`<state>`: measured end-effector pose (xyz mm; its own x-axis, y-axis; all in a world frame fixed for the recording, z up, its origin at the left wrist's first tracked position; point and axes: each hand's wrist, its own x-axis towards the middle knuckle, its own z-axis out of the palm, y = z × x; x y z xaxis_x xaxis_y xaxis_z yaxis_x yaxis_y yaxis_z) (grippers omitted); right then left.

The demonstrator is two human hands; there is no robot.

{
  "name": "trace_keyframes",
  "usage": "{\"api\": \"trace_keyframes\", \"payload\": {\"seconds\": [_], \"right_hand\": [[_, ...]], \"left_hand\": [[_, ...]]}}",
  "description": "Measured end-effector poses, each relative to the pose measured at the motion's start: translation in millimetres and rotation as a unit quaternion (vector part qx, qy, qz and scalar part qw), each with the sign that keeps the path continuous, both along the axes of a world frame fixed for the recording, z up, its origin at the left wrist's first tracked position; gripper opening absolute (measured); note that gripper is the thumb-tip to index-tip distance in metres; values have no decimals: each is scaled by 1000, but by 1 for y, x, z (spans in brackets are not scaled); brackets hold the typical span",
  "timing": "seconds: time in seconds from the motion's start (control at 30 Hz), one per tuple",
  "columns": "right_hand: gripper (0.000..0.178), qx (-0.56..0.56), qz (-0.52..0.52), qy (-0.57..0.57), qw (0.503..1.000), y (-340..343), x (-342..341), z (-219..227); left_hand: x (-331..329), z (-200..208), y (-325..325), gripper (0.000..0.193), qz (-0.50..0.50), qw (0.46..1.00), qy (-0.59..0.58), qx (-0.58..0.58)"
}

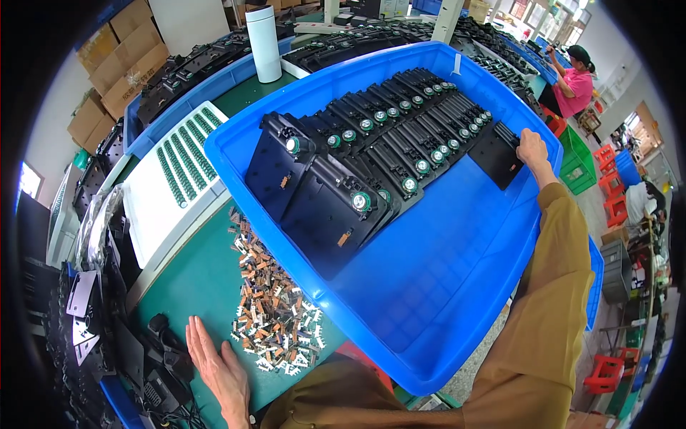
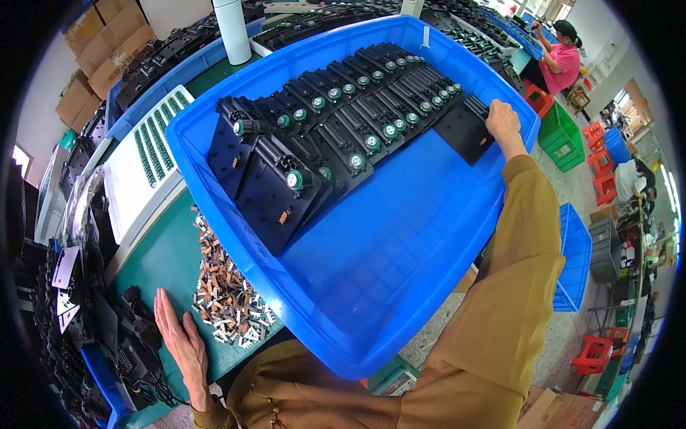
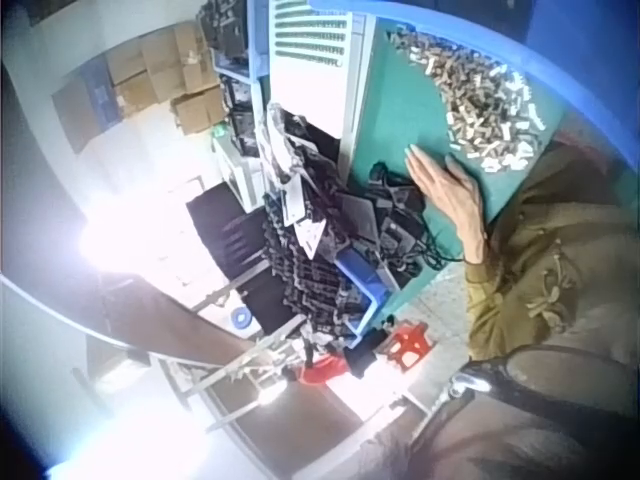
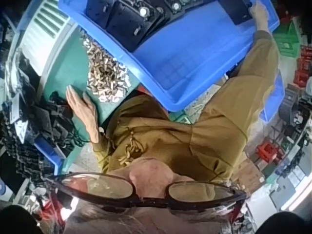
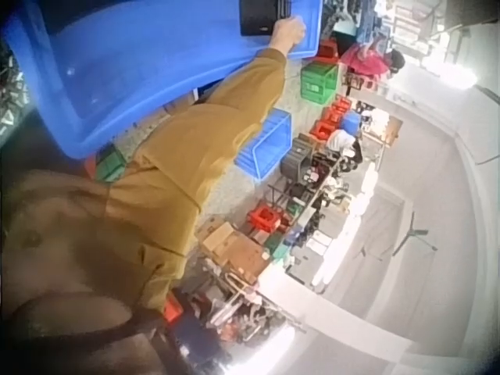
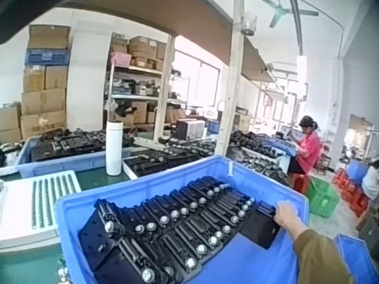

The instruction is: The person picks up a black plastic panel, attaches a small metal component and a green circular part by hand, and then places the assembled unit into a blue bin, repeating this process.

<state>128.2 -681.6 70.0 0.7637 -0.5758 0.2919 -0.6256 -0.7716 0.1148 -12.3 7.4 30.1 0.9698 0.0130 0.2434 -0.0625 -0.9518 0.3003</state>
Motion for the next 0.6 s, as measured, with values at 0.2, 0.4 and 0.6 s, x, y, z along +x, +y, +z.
{"api": "trace_keyframes", "payload": {"seconds": [0.2, 0.4, 0.6], "right_hand": [[28, -11, 5, 2, 1000, -4, -1, -2], [22, -24, -1, 13, 1000, 35, 5, 7], [22, -92, 76, -122, 985, 7, -9, 23]], "left_hand": [[0, 0, -4, 61, -1, 1000, 0, 0], [-2, 2, 1, 60, 4, 1000, -11, 13], [3, -2, -5, 58, -16, 999, -29, -20]]}}
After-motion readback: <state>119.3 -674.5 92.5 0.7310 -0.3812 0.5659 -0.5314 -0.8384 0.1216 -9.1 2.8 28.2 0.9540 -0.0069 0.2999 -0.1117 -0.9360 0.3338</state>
